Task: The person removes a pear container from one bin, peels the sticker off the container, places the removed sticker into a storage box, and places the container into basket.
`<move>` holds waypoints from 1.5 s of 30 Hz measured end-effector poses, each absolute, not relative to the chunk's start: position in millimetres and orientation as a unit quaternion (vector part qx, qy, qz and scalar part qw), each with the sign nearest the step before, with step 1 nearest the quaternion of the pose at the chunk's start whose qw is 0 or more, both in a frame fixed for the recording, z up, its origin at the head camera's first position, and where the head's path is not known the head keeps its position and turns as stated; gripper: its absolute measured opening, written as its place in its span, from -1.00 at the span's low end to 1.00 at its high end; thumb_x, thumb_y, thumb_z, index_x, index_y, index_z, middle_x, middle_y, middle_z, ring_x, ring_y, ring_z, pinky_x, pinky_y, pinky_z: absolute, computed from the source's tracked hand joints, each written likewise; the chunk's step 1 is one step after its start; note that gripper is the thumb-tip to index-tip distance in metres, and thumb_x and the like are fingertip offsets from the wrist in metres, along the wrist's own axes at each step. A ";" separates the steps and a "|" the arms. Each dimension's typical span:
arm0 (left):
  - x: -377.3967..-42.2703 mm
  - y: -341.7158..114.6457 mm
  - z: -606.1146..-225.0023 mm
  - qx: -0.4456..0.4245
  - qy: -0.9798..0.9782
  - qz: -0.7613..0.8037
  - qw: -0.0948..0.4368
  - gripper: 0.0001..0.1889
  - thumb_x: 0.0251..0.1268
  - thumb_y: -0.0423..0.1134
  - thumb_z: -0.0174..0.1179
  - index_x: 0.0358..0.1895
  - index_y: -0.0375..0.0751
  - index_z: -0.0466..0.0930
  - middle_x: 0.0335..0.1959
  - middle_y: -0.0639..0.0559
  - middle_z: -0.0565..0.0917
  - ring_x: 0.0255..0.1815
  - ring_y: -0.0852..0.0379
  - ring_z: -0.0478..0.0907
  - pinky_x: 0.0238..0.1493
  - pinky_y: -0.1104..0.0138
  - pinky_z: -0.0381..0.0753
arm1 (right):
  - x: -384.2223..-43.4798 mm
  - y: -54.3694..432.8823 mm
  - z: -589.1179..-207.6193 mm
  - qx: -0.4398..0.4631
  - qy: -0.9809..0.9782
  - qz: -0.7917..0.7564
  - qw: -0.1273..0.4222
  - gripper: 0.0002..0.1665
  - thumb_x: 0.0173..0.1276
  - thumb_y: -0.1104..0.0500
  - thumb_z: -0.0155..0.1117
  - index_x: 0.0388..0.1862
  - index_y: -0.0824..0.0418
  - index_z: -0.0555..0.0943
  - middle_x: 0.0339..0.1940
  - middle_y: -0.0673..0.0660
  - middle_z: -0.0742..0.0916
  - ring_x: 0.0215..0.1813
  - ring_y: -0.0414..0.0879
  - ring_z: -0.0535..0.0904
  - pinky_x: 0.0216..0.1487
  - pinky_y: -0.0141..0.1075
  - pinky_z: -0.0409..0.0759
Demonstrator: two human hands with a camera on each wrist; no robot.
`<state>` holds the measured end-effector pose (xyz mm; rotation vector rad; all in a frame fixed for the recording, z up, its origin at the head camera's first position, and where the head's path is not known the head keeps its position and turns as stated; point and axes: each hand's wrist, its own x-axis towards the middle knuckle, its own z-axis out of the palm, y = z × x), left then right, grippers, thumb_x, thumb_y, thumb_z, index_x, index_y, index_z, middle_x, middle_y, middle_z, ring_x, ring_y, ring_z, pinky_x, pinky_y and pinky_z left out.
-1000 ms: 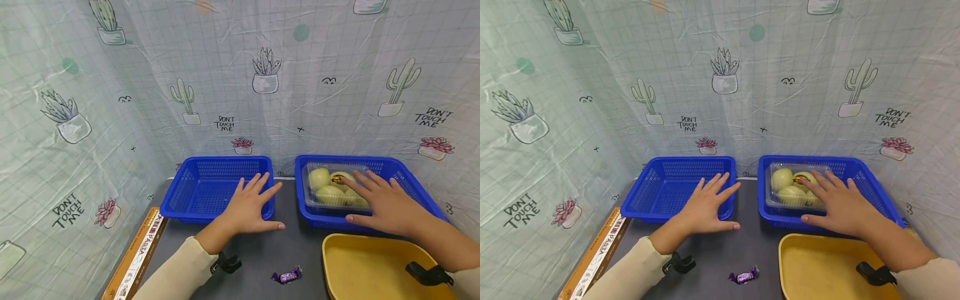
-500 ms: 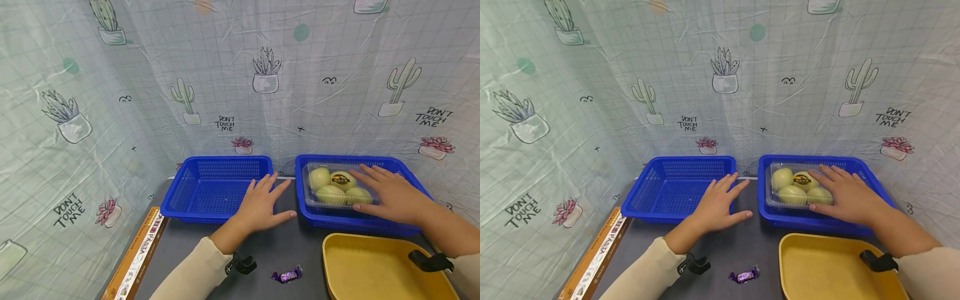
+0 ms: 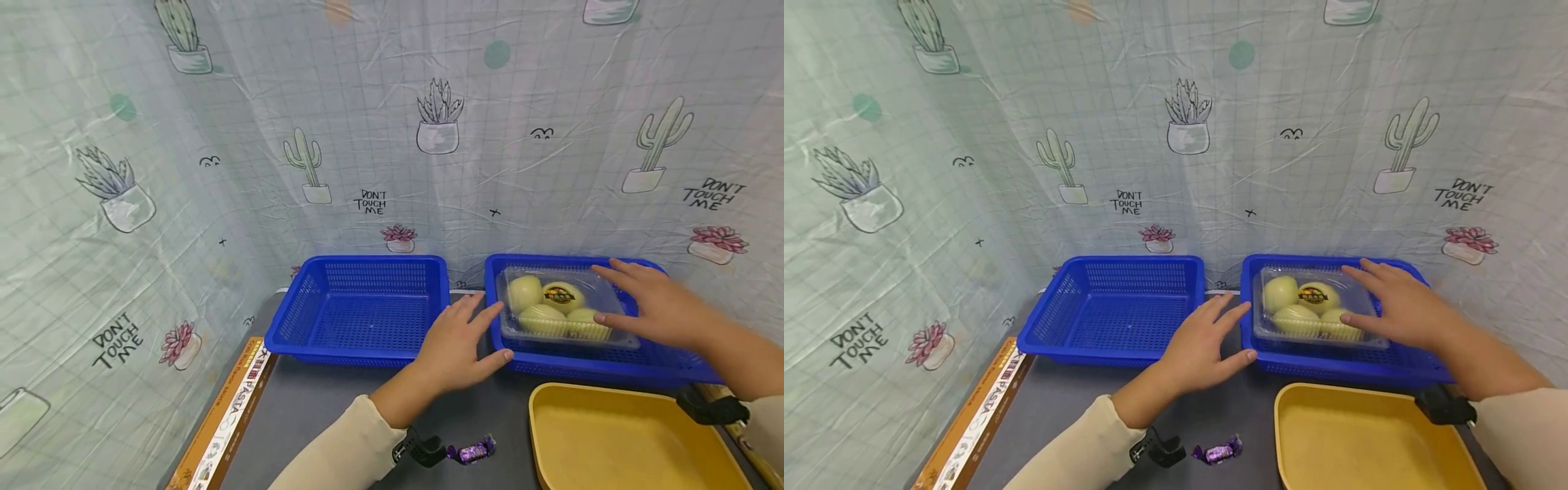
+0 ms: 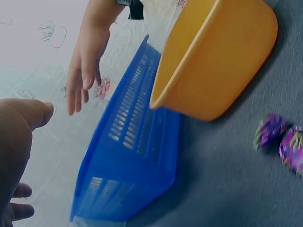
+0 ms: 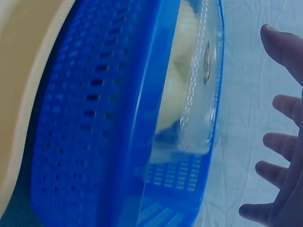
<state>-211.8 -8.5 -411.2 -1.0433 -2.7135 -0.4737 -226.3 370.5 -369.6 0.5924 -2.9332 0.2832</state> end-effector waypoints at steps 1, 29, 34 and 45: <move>-210.3 -6.0 -411.8 -0.353 -0.916 -0.169 0.094 -0.21 0.58 0.37 0.04 0.73 0.19 0.18 0.70 -0.09 0.23 0.70 -0.09 0.16 0.55 -0.10 0.31 | -227.9 373.0 -369.5 0.196 -0.974 0.094 0.065 0.14 0.33 -0.24 0.54 0.68 0.24 0.28 0.58 0.59 0.34 0.50 0.64 0.22 0.31 0.60 0.20; -208.0 36.0 -455.1 -0.217 -0.881 -0.419 0.022 -0.46 0.65 0.12 0.07 0.58 0.14 0.44 0.71 -0.10 0.19 0.52 -0.18 0.44 0.43 -0.07 0.47 | -267.9 416.0 -357.6 0.149 -0.979 0.139 0.020 -0.06 0.52 -0.11 0.40 0.57 0.49 0.32 0.47 0.67 0.40 0.42 0.66 0.31 0.30 0.54 0.26; -211.0 37.1 -462.1 -0.197 -0.864 -0.463 0.007 -0.50 0.66 0.04 0.10 0.54 0.09 0.48 0.65 -0.14 0.29 0.55 -0.15 0.40 0.49 -0.05 0.41 | -272.7 418.9 -360.2 0.138 -0.981 0.134 0.006 -0.06 0.55 -0.13 0.36 0.57 0.51 0.31 0.47 0.69 0.39 0.41 0.68 0.30 0.30 0.56 0.25; -212.9 36.5 -470.0 -0.181 -0.835 -0.519 -0.036 -0.51 0.64 0.03 0.16 0.54 0.21 0.43 0.39 0.03 0.58 0.28 0.19 0.54 0.32 0.18 0.54 | -288.1 424.7 -372.9 0.156 -0.981 0.115 0.001 -0.13 0.54 -0.11 0.35 0.48 0.55 0.41 0.40 0.68 0.48 0.36 0.67 0.40 0.27 0.53 0.33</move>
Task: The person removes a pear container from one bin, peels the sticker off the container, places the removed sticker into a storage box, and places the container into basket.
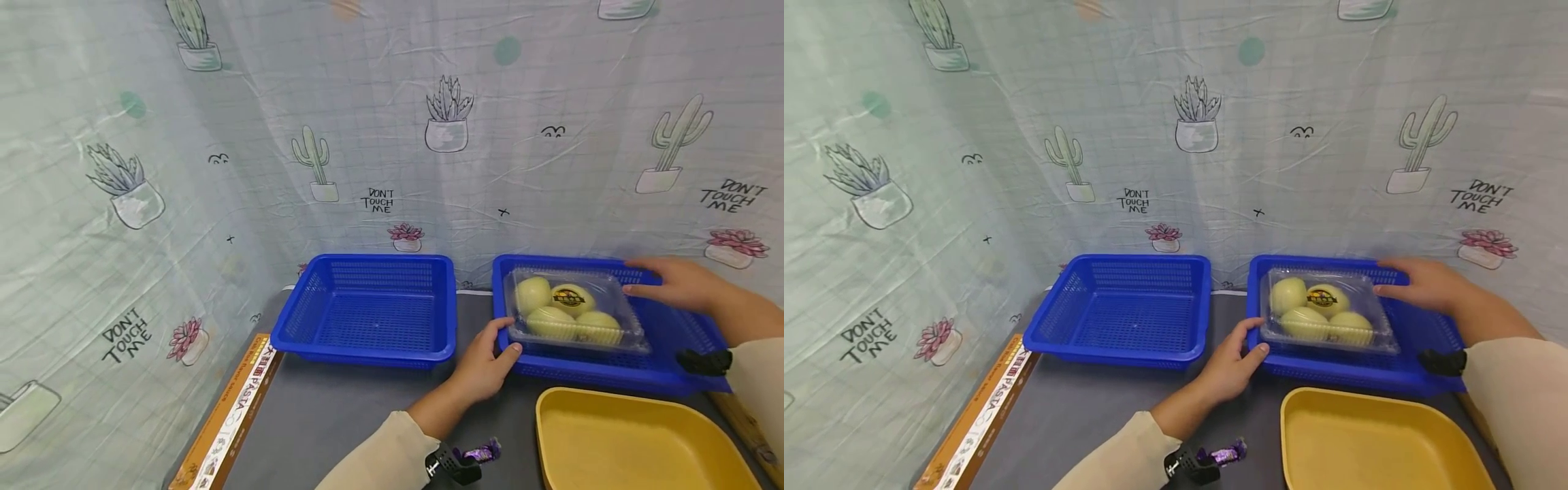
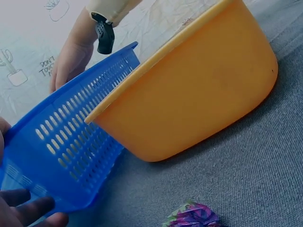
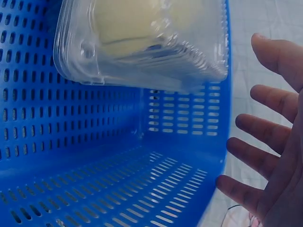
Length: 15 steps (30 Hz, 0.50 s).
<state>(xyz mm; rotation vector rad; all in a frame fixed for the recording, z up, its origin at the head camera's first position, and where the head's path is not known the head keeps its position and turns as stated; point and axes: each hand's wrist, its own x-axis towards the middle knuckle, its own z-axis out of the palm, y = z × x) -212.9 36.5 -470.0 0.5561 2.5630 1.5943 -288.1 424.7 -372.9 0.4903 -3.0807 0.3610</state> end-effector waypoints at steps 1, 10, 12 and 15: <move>-212.4 37.1 -470.4 0.180 0.833 0.522 0.040 -0.51 0.64 0.03 0.16 0.53 0.23 0.43 0.39 0.05 0.58 0.26 0.21 0.54 0.30 0.20 0.54 | -288.5 427.1 -375.4 0.156 -0.981 0.115 0.000 -0.13 0.54 -0.12 0.35 0.47 0.55 0.43 0.38 0.68 0.50 0.33 0.66 0.43 0.24 0.52 0.36; -212.3 35.5 -472.5 0.186 0.829 0.525 0.051 -0.53 0.66 0.05 0.15 0.53 0.30 0.40 0.40 0.09 0.58 0.21 0.25 0.56 0.27 0.23 0.57 | -293.8 432.4 -392.8 0.133 -0.983 0.120 -0.028 -0.16 0.64 -0.19 0.19 0.44 0.55 0.44 0.29 0.67 0.58 0.15 0.59 0.60 0.05 0.43 0.54; -212.4 35.4 -472.0 0.189 0.831 0.521 0.048 -0.52 0.67 0.05 0.12 0.55 0.29 0.38 0.40 0.07 0.58 0.20 0.24 0.56 0.28 0.22 0.56 | -295.4 430.0 -395.7 0.128 -0.983 0.129 -0.038 -0.13 0.67 -0.21 0.13 0.47 0.56 0.40 0.32 0.68 0.55 0.17 0.62 0.57 0.05 0.45 0.52; -211.9 35.9 -472.1 0.201 0.835 0.510 0.039 -0.50 0.69 0.04 0.09 0.57 0.24 0.35 0.40 0.02 0.58 0.24 0.20 0.55 0.31 0.19 0.54 | -297.3 427.2 -401.2 0.123 -0.981 0.141 -0.050 -0.10 0.69 -0.23 0.08 0.51 0.56 0.34 0.33 0.68 0.54 0.21 0.63 0.54 0.06 0.46 0.51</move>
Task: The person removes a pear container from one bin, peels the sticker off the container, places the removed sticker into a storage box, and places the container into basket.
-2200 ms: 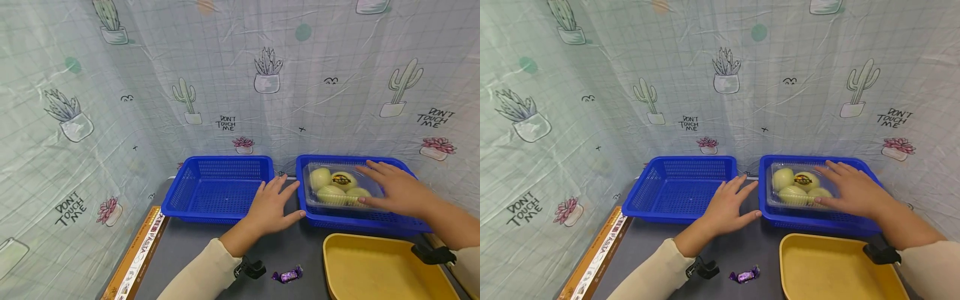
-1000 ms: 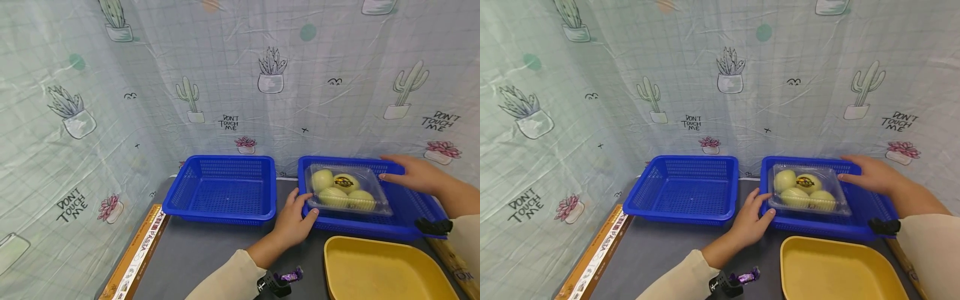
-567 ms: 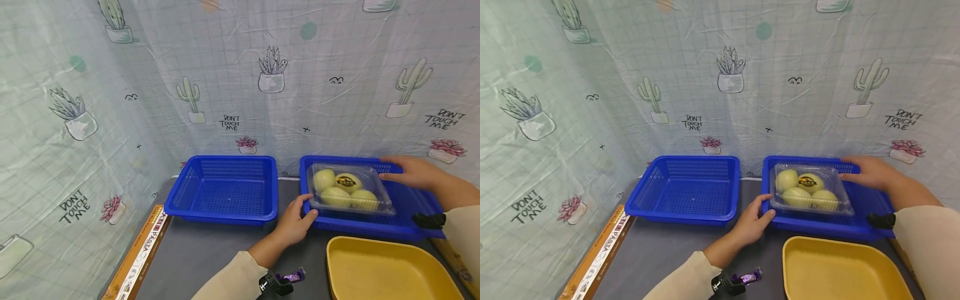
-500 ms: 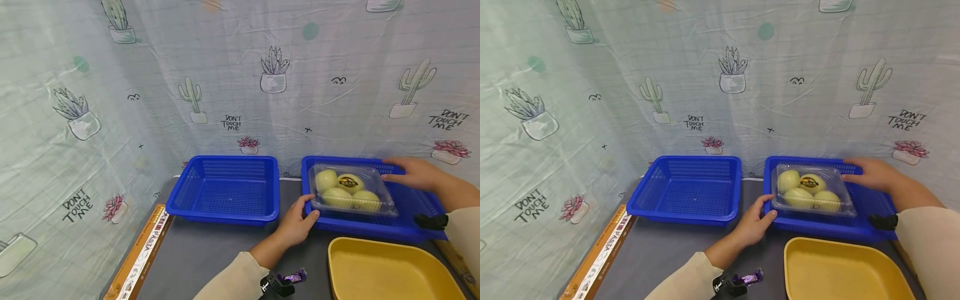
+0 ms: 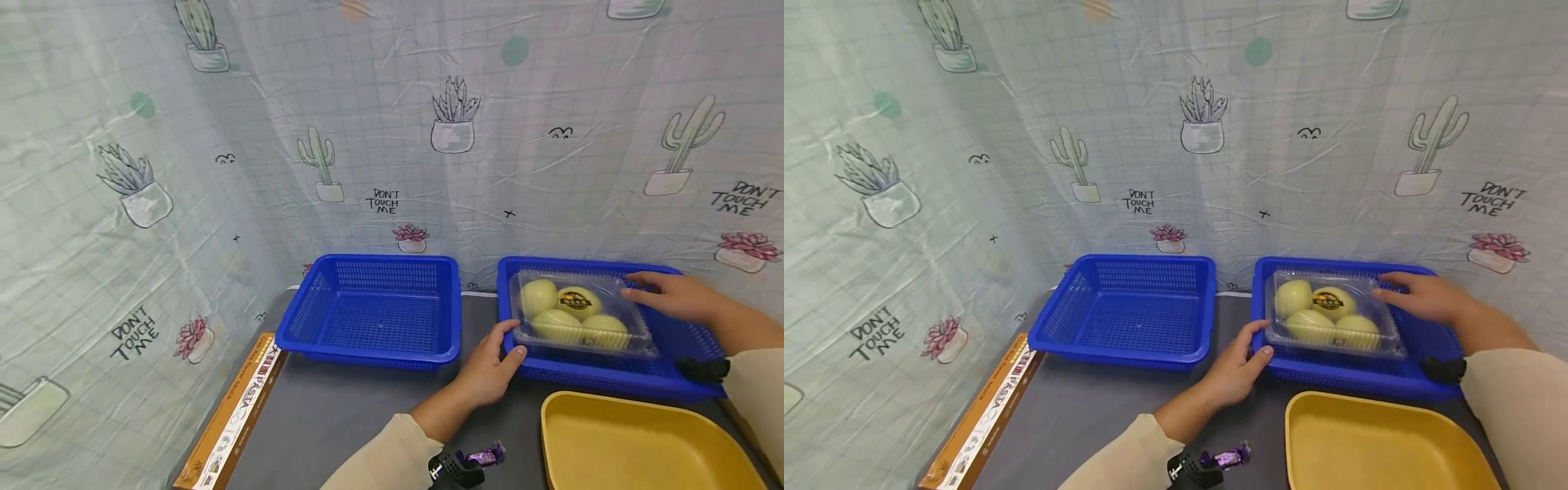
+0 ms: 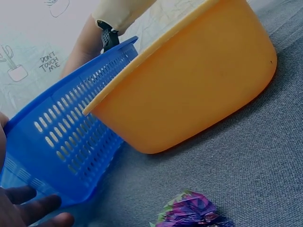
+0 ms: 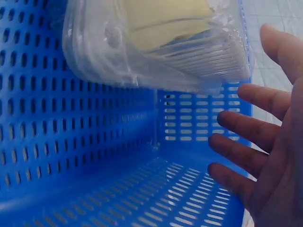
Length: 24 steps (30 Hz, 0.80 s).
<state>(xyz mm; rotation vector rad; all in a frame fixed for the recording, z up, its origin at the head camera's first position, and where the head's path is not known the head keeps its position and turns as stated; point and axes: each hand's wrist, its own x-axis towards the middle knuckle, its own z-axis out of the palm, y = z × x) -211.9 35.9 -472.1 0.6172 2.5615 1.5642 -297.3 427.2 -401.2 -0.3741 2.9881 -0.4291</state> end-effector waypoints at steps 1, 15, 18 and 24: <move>-211.6 36.2 -472.8 0.206 0.837 0.506 0.035 -0.50 0.69 0.04 0.08 0.58 0.22 0.34 0.41 0.00 0.58 0.26 0.18 0.55 0.33 0.18 0.53 | -297.5 426.5 -403.4 -0.122 0.981 -0.144 0.051 -0.08 0.69 -0.24 0.08 0.51 0.57 0.33 0.33 0.67 0.54 0.21 0.63 0.54 0.07 0.46 0.51; -210.1 43.1 -488.3 0.245 0.829 0.502 0.019 -0.47 0.76 0.05 -0.05 0.65 0.13 0.24 0.49 -0.08 0.52 0.42 0.11 0.49 0.42 0.14 0.49 | -293.4 432.8 -432.6 -0.104 0.964 -0.228 0.089 0.06 0.71 -0.24 0.04 0.59 0.69 0.05 0.44 0.84 0.24 0.37 0.77 0.24 0.19 0.59 0.33; -210.4 42.6 -490.2 0.244 0.828 0.504 0.013 -0.47 0.76 0.05 -0.07 0.65 0.12 0.24 0.48 -0.08 0.52 0.42 0.12 0.49 0.42 0.15 0.48 | -294.4 431.2 -435.7 -0.098 0.945 -0.286 0.125 0.08 0.74 -0.21 -0.04 0.63 0.67 -0.14 0.47 0.87 0.09 0.39 0.81 0.12 0.18 0.61 0.30; -209.9 40.1 -492.7 0.239 0.830 0.504 -0.005 -0.47 0.78 0.03 -0.10 0.65 0.08 0.22 0.49 -0.11 0.50 0.46 0.07 0.46 0.44 0.13 0.46 | -297.0 427.2 -443.9 -0.090 0.901 -0.378 0.194 0.07 0.78 -0.17 -0.13 0.67 0.49 -0.44 0.54 0.82 -0.16 0.43 0.85 -0.04 0.17 0.61 0.35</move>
